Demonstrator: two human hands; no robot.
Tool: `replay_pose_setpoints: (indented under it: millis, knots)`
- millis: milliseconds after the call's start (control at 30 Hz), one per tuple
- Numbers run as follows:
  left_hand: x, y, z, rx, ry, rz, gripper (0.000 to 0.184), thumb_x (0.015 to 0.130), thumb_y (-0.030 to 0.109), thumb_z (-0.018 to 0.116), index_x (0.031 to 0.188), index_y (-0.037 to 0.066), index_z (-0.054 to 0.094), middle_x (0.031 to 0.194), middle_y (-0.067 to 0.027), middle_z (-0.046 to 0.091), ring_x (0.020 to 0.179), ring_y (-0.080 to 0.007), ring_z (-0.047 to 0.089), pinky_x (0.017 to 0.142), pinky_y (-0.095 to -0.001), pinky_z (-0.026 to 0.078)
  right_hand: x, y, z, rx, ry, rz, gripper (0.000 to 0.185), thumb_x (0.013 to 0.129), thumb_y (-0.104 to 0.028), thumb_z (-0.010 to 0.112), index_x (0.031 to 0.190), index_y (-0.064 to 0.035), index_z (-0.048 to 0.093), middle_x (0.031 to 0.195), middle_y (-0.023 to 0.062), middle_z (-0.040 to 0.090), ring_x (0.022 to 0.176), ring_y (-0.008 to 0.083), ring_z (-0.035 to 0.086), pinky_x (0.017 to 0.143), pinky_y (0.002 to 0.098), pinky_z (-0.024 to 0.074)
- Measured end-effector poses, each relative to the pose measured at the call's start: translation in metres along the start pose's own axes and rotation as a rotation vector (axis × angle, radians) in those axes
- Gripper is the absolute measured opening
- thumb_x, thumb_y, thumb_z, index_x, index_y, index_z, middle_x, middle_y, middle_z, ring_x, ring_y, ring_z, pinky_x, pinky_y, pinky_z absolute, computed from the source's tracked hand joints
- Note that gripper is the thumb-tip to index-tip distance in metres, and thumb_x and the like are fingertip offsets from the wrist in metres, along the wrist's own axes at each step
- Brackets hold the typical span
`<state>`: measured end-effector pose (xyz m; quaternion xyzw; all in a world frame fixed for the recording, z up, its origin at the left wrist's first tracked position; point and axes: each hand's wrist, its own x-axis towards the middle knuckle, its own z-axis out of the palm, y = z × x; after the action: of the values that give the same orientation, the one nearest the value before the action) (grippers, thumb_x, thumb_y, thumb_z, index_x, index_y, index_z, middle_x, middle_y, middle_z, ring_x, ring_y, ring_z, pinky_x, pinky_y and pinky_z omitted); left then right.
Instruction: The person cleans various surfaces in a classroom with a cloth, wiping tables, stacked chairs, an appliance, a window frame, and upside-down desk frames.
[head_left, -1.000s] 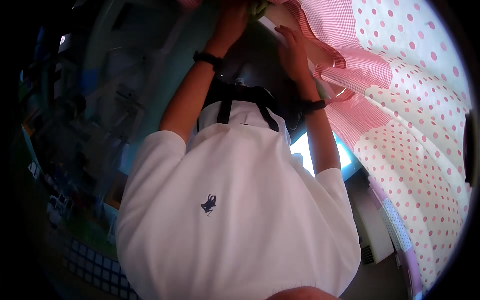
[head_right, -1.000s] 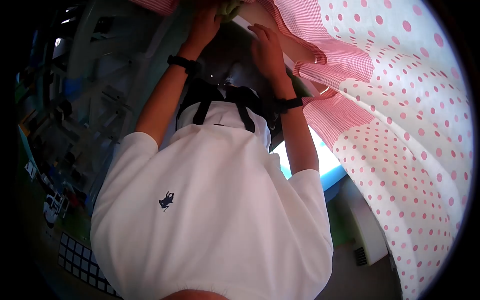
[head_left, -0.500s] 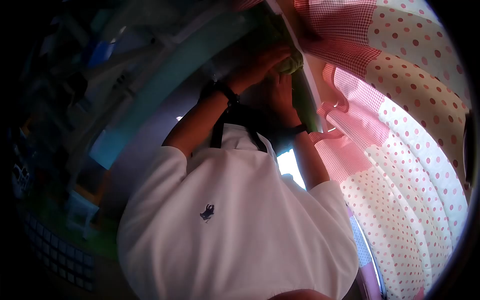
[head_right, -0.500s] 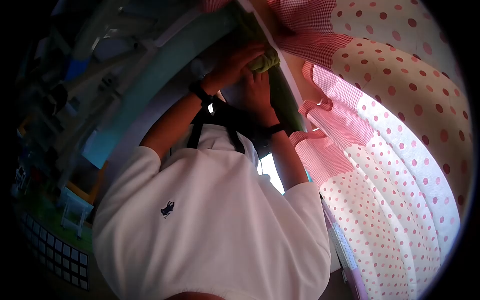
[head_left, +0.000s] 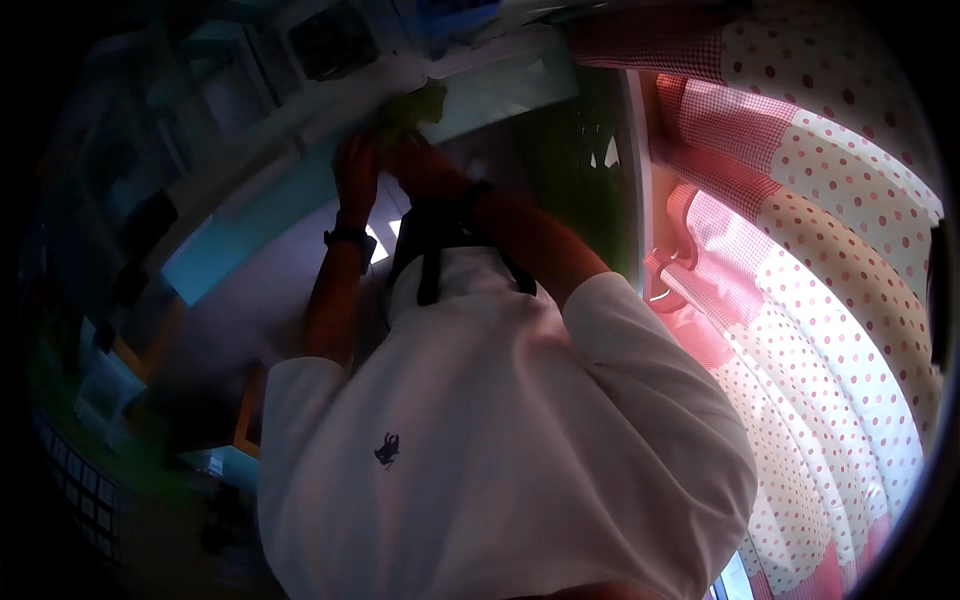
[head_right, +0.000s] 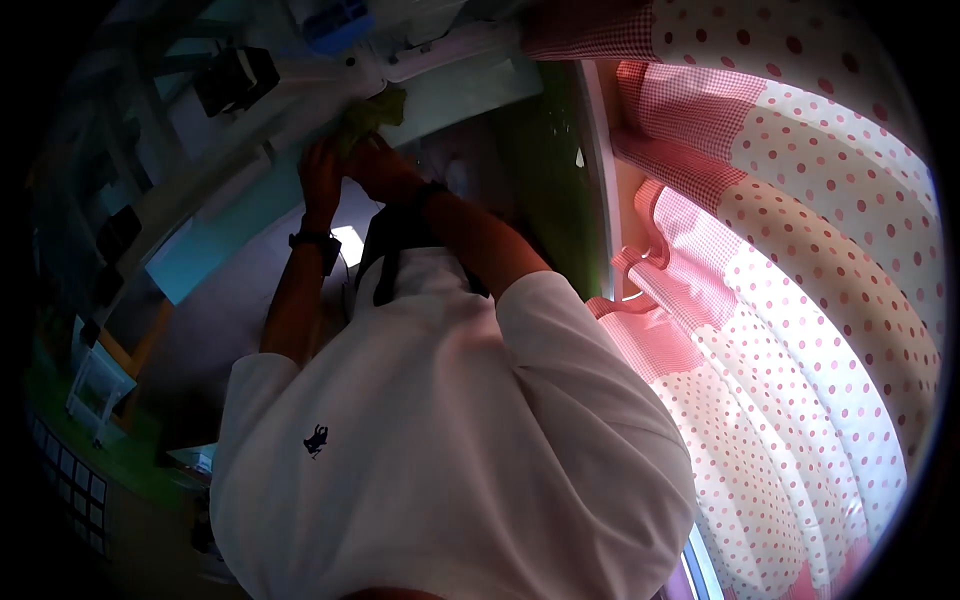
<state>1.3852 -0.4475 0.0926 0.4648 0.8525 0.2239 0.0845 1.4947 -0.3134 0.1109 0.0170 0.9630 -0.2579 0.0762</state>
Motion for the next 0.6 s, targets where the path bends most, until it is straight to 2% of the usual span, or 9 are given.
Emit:
replay_pose_setpoints:
  millis: [67,200,267,300,367,400,467,500,600]
  knots:
    - [-0.020,-0.004,-0.016,0.059,-0.050,-0.131,0.034,0.084,0.005,0.056,0.118,0.001,0.058,0.120,-0.0184,0.057,0.111,-0.0387,0.053,0.094,-0.0460,0.044,0.008,-0.008,0.005,0.060,0.122,-0.211,0.035,0.082,-0.010,0.056,0.115,-0.0058,0.063,0.119,0.0185,0.059,0.116,0.0352,0.054,0.104,0.0425,0.0405]
    - [-0.047,-0.013,-0.004,0.067,-0.084,-0.332,0.032,0.085,0.004,0.055,0.117,0.001,0.057,0.119,-0.0191,0.057,0.110,-0.0400,0.052,0.093,-0.0462,0.044,0.026,-0.004,-0.010,0.225,-0.138,-0.136,0.033,0.082,-0.008,0.054,0.114,-0.0059,0.064,0.119,0.0186,0.059,0.114,0.0357,0.055,0.101,0.0423,0.0430]
    - [-0.048,-0.014,0.010,-0.144,0.035,-0.266,0.036,0.086,0.002,0.054,0.122,0.000,0.054,0.117,-0.0216,0.056,0.106,-0.0404,0.052,0.091,-0.0483,0.043,0.023,0.009,-0.001,0.292,0.049,-0.091,0.034,0.083,-0.005,0.051,0.115,-0.0047,0.063,0.118,0.0184,0.059,0.111,0.0351,0.056,0.099,0.0406,0.0446]
    - [-0.044,-0.010,0.018,-0.146,0.054,-0.282,0.036,0.086,0.002,0.054,0.122,0.000,0.054,0.117,-0.0216,0.056,0.106,-0.0404,0.052,0.091,-0.0483,0.043,0.020,0.015,-0.005,0.281,0.038,-0.111,0.034,0.083,-0.005,0.051,0.115,-0.0047,0.063,0.118,0.0184,0.059,0.111,0.0351,0.056,0.099,0.0406,0.0446]
    - [-0.026,0.001,0.034,-0.155,0.011,-0.187,0.036,0.085,0.004,0.054,0.121,0.004,0.056,0.119,-0.0182,0.057,0.109,-0.0373,0.054,0.094,-0.0452,0.045,0.011,0.033,-0.021,0.373,0.162,-0.104,0.049,0.076,-0.005,0.059,0.124,-0.0139,0.057,0.115,0.0155,0.056,0.113,0.0353,0.053,0.096,0.0424,0.0461]
    - [-0.013,0.010,0.035,-0.155,0.017,-0.190,0.036,0.085,0.004,0.054,0.121,0.004,0.056,0.119,-0.0182,0.057,0.109,-0.0373,0.054,0.094,-0.0452,0.045,0.007,0.048,-0.014,0.370,0.161,-0.110,0.049,0.076,-0.005,0.059,0.124,-0.0139,0.057,0.115,0.0155,0.056,0.113,0.0353,0.053,0.096,0.0424,0.0461]
    - [0.011,0.041,0.032,-0.226,0.014,-0.047,0.041,0.087,0.006,0.053,0.128,0.008,0.054,0.119,-0.0163,0.059,0.110,-0.0345,0.056,0.093,-0.0446,0.047,-0.016,0.083,0.008,0.089,0.214,-0.029,0.051,0.074,-0.008,0.062,0.124,-0.0102,0.055,0.116,0.0172,0.055,0.111,0.0374,0.053,0.095,0.0454,0.0468]
    - [0.021,0.054,0.036,-0.230,0.013,-0.052,0.041,0.087,0.006,0.053,0.128,0.008,0.054,0.119,-0.0163,0.059,0.110,-0.0345,0.056,0.093,-0.0446,0.047,-0.029,0.075,-0.050,0.142,-0.013,0.100,0.047,0.074,-0.011,0.063,0.121,-0.0099,0.057,0.110,0.0178,0.058,0.103,0.0379,0.058,0.090,0.0450,0.0494]
    - [0.063,0.079,0.035,-0.417,-0.319,-0.118,0.036,0.095,0.028,0.057,0.123,0.006,0.056,0.118,-0.0196,0.059,0.104,-0.0383,0.058,0.088,-0.0450,0.047,-0.069,0.104,-0.077,0.069,-0.029,0.168,0.042,0.076,-0.012,0.061,0.117,-0.0070,0.057,0.104,0.0177,0.060,0.098,0.0379,0.060,0.087,0.0452,0.0508]
